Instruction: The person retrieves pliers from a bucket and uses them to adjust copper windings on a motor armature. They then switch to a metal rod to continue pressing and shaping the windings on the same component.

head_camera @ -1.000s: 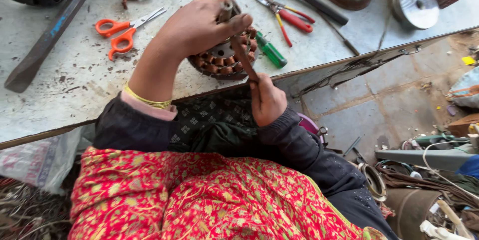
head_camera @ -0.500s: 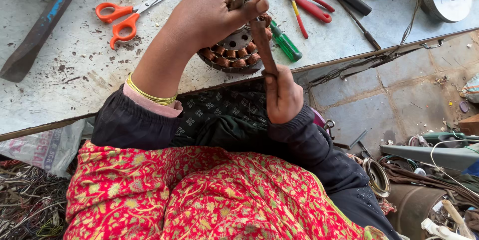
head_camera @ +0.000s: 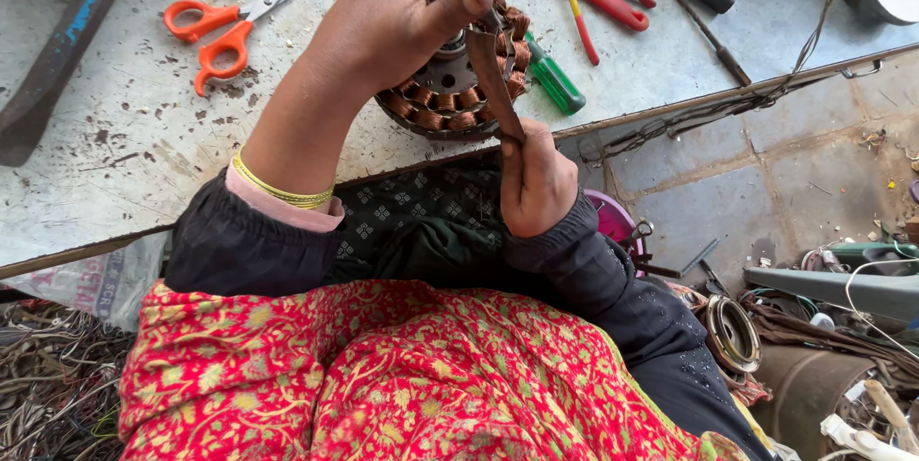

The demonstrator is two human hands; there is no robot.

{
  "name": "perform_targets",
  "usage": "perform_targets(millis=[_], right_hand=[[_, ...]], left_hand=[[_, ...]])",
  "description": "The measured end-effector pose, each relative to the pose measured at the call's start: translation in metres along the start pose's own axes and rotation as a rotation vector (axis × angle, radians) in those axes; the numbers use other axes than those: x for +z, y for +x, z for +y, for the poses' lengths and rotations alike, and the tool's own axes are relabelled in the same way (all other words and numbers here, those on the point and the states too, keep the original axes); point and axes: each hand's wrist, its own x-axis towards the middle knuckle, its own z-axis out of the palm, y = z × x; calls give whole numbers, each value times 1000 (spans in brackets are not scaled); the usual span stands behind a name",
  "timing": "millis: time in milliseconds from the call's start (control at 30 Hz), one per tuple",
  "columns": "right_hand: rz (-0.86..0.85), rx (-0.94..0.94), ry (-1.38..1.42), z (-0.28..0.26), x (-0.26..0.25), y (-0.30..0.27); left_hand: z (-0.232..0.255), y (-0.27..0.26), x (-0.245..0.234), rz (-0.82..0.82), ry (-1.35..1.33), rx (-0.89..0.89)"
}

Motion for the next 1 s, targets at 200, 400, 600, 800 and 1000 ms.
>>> perform_targets(millis=[200, 400, 600, 800, 1000], right_hand=[[13, 1, 31, 2, 0, 0], [-8, 18, 47, 7, -1, 1], [-54, -19, 15, 9, -1, 4], [-83, 3, -18, 11, -4, -12], [-57, 27, -40, 10, -3, -24]], left_hand=[[-4, -2, 1, 10, -42, 44], [-5, -1, 2, 27, -70, 112], [1, -1, 0, 2, -81, 62], [8, -8, 1, 52, -9, 126], [15, -4, 0, 73, 114, 80]])
